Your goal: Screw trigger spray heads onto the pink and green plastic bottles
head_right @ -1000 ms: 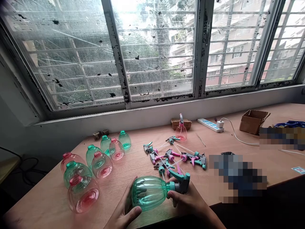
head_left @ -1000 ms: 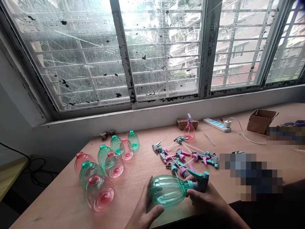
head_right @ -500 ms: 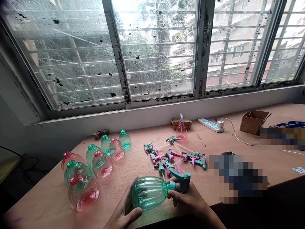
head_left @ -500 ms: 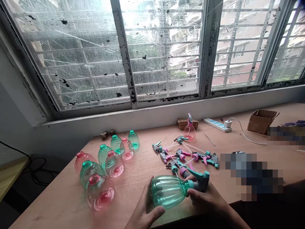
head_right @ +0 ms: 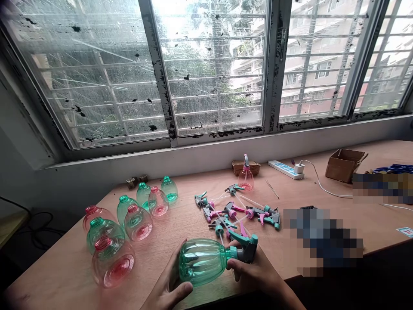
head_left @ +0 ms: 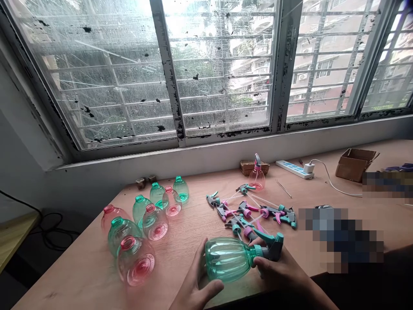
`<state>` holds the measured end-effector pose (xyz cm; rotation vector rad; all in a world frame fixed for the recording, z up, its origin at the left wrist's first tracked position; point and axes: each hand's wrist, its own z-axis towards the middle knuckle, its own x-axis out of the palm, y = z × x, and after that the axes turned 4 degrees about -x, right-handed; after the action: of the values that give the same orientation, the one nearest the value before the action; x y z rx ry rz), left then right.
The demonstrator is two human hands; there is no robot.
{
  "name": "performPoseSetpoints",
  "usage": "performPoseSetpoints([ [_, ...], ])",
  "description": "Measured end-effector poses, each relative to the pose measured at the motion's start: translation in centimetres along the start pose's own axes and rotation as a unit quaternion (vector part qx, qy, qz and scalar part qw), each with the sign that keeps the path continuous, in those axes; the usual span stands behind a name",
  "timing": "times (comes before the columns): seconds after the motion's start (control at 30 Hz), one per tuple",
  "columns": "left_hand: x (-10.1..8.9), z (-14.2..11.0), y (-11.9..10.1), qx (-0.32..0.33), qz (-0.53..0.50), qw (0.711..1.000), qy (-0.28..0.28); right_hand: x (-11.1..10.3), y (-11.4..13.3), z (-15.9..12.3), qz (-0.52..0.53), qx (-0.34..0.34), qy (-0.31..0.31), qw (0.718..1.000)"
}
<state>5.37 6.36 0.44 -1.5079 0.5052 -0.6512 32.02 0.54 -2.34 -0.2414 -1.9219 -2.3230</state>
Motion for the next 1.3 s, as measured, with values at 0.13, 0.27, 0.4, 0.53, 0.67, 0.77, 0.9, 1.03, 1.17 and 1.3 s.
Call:
performPoseSetpoints([
  [0.13, -0.05, 0.01, -0.22, -0.009, 0.007, 1.0, -0.006, -0.05, 0.03, 0.07, -0.006, 0.001, 0.002, 1.0],
  [0.27, 0.3, -0.01, -0.33, 0.012, -0.009, 1.0, 0.003, -0.04, -0.18, 0.16, -0.002, -0.004, -0.004, 1.0],
  [0.4, 0.36, -0.02, -0.18, 0.008, -0.012, 1.0, 0.004, -0.06, -0.45, 0.12, 0.012, -0.006, -0.002, 1.0],
  [0.53, 0.11, -0.03, -0.23, 0.002, -0.006, 1.0, -0.013, -0.17, -0.41, 0.05, 0.01, -0.005, 0.004, 1.0],
  [0.67, 0.1, 0.14, -0.28, -0.007, -0.018, 1.0, 0.003, -0.21, -0.31, 0.13, 0.009, -0.01, 0.007, 1.0],
  [0.77, 0.17, 0.3, -0.03, 0.013, -0.042, 0.999, 0.014, -0.2, -0.35, 0.24, 0.015, -0.017, 0.004, 1.0],
  [0.9, 0.19, 0.23, 0.23, 0.012, -0.026, 1.0, 0.012, -0.31, -0.47, 0.24, 0.02, -0.018, 0.001, 1.0],
  [1.03, 0.19, 0.09, 0.31, 0.014, -0.034, 0.999, -0.007, -0.38, -0.43, 0.18, 0.015, -0.01, -0.005, 1.0],
  [1.17, 0.15, 0.23, 0.46, 0.002, -0.035, 0.999, -0.022, -0.23, -0.24, 0.21, 0.014, -0.014, -0.003, 1.0],
  [1.3, 0.06, 0.43, 0.46, 0.004, -0.029, 1.0, 0.0, -0.19, -0.22, 0.21, 0.01, -0.021, -0.006, 1.0],
])
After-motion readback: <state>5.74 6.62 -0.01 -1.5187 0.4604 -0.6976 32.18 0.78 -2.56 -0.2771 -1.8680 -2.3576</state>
